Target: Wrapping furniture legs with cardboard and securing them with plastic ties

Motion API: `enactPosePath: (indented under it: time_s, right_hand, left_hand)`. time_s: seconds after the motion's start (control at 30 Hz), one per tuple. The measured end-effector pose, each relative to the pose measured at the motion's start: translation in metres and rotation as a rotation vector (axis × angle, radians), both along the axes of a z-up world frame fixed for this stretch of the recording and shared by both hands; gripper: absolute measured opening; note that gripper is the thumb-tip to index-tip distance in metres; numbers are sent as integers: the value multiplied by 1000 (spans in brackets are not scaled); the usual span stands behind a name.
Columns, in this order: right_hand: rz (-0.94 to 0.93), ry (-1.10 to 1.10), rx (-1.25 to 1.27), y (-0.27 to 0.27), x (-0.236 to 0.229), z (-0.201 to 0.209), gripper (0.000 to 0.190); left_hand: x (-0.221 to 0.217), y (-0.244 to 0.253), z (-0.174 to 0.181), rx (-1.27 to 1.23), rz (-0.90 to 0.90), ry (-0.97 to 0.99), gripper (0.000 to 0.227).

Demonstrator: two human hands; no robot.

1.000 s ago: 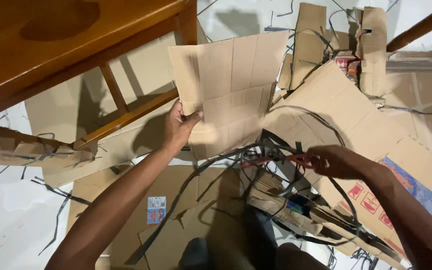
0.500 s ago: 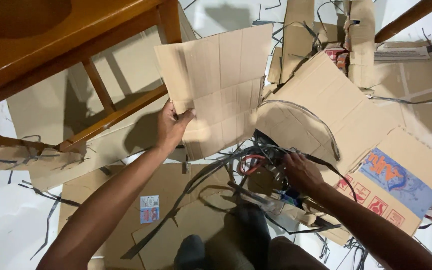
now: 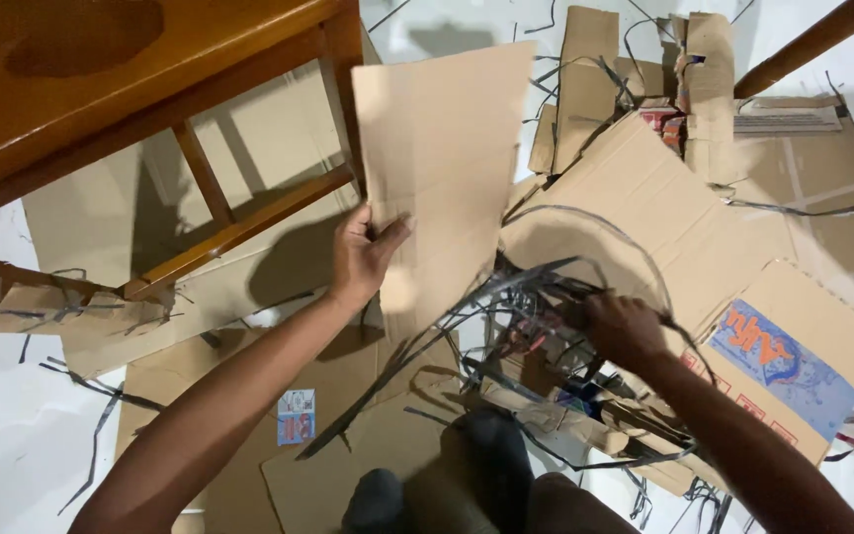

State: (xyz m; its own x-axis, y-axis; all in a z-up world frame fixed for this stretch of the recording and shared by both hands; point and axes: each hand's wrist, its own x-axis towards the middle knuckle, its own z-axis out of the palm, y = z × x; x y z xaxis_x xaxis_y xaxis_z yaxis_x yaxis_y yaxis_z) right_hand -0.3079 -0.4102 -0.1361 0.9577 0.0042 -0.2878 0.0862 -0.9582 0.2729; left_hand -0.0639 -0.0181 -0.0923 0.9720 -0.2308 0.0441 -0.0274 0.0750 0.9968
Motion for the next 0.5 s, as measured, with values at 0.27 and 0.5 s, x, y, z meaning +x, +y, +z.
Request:
enactPosePath:
  time_s: [0.27,0.5]
  right_hand:
    - [-496,-400,241,-42,-11,126,17]
    - [-429,-361,40,-78,5,142,27]
  left_hand:
    - [-16,-20,121,-179,-136,-54,17]
    - [-3,-26,128,-178,-60,-77,16]
